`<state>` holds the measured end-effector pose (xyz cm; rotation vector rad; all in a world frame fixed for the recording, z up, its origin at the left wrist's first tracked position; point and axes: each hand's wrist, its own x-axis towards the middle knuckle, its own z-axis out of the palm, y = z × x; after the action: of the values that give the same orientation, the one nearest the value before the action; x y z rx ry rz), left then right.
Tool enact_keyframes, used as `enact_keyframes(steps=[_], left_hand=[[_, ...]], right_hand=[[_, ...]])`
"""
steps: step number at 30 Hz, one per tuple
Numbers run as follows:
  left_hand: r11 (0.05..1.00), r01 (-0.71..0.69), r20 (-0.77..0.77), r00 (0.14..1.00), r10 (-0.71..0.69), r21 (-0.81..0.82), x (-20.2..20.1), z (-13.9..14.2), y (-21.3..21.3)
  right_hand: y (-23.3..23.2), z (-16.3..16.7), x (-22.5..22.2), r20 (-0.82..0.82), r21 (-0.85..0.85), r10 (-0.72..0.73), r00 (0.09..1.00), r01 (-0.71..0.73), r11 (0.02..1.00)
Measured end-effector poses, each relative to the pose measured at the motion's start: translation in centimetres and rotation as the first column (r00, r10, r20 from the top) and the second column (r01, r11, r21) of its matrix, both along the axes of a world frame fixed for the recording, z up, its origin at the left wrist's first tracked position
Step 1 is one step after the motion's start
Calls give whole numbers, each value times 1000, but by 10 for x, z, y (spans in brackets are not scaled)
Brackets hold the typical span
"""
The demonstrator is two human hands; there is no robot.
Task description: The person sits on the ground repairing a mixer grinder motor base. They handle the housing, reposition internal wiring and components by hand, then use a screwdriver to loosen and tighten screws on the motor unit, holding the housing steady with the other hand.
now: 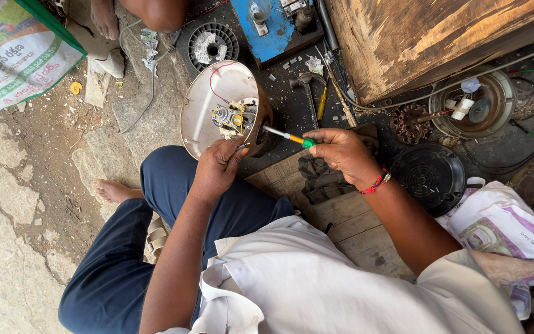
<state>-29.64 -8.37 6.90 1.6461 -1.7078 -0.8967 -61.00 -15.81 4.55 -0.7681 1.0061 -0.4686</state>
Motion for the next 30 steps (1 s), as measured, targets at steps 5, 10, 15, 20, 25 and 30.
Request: enact_keyframes(steps=[5, 10, 15, 20, 25, 30], left_hand=[[999, 10, 1, 1000, -10, -47, 0, 0, 0], [1000, 10, 1, 1000, -10, -19, -2, 1, -1], [1000, -22, -7, 1000, 22, 16, -1, 5, -1], [999, -33, -2, 999, 33, 37, -1, 5, 0], [999, -28, -14, 999, 29, 15, -1, 1, 0], [999, -28, -43, 999, 26, -40, -1, -3, 2]], right_hand=[[6, -4, -2, -58, 43, -56, 997, 58, 997], [12, 3, 6, -83, -200, -70, 994, 52, 978], [17, 28, 21, -300, -507, -19, 954, -142, 850], [12, 51, 21, -463, -607, 7, 886, -323, 726], [3, 45, 19, -454, -618, -2, 891, -313, 722], [2, 32, 17, -407, -601, -33, 913, -240, 763]])
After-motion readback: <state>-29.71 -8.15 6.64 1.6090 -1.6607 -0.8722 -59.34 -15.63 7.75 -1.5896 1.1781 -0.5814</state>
